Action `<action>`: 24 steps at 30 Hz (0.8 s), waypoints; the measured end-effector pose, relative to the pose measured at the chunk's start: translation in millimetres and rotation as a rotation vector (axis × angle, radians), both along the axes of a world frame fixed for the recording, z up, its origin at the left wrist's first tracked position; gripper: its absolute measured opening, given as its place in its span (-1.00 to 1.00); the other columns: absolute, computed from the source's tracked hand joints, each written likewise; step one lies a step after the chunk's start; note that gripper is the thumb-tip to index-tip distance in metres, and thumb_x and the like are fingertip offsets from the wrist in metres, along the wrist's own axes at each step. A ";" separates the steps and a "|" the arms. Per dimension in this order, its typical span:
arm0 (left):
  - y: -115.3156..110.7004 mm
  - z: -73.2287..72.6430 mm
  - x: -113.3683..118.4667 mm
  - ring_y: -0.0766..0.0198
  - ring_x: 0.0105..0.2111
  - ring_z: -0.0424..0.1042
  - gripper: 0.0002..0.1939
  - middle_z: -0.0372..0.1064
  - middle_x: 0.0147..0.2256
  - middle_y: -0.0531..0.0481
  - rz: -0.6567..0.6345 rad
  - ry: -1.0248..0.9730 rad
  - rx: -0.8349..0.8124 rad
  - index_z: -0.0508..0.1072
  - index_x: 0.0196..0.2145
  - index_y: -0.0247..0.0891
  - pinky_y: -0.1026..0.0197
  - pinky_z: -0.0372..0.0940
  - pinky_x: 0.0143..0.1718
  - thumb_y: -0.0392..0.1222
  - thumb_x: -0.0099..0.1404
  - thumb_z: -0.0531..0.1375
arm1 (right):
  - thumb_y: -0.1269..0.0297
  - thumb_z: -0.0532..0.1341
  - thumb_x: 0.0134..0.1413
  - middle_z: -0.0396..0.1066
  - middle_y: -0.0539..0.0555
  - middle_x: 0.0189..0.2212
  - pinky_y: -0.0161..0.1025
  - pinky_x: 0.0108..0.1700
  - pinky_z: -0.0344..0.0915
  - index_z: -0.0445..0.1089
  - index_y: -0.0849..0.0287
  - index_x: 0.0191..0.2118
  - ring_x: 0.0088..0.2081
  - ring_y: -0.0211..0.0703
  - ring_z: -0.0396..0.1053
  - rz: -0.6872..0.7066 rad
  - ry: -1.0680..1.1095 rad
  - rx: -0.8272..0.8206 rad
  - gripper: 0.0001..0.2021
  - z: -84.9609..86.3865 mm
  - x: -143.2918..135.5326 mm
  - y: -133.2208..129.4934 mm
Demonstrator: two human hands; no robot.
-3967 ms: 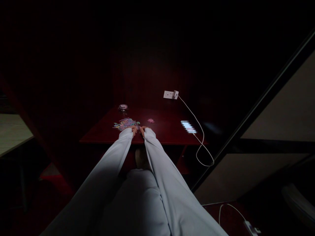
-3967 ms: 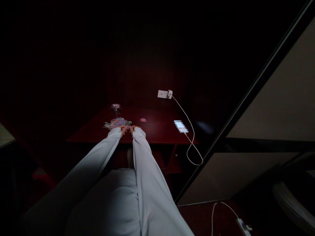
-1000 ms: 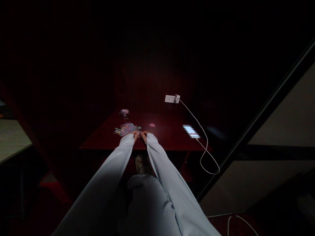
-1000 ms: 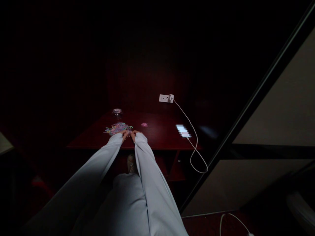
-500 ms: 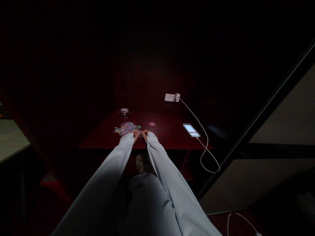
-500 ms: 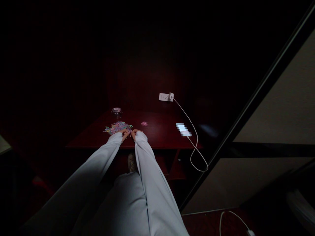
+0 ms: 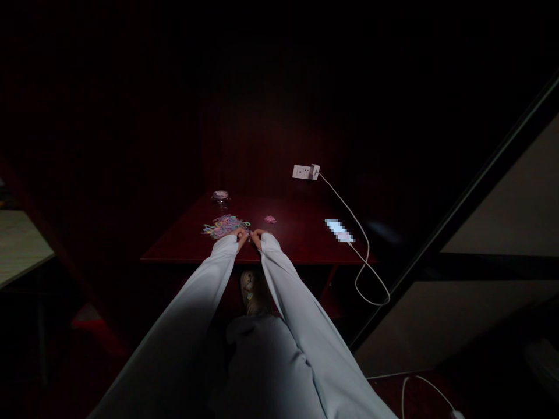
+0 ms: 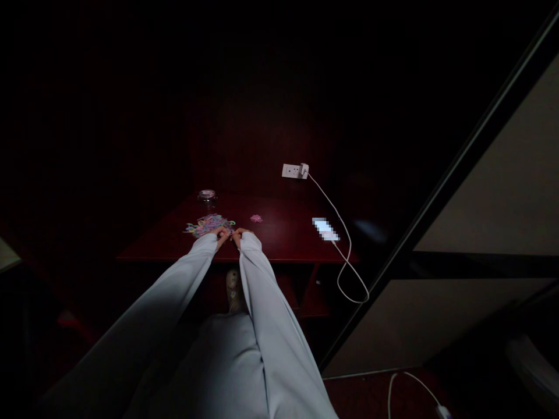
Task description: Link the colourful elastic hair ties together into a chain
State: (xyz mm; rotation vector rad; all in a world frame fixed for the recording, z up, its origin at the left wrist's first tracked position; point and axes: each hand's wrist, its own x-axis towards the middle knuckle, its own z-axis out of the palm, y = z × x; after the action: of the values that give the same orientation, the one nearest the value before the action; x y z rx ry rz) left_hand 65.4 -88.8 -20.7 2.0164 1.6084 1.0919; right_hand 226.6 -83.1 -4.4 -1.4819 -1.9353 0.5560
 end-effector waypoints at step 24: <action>5.1 -0.6 -0.1 0.23 -0.44 0.34 -0.78 0.36 -0.47 0.03 0.008 0.033 -0.020 0.41 -0.34 -0.21 0.24 0.19 -0.32 -0.12 0.42 0.06 | 0.10 0.16 0.42 0.57 -0.02 -0.40 -0.39 -0.29 0.25 0.63 0.07 -0.25 -0.33 -0.24 0.43 -0.017 0.028 -0.010 -0.67 1.4 0.0 -0.1</action>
State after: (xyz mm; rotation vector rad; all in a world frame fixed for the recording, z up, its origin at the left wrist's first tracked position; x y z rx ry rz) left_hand 65.3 -83.8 -21.4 2.0275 1.6381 1.0460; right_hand 226.6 -83.2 -3.0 -1.4872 -1.8995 0.5770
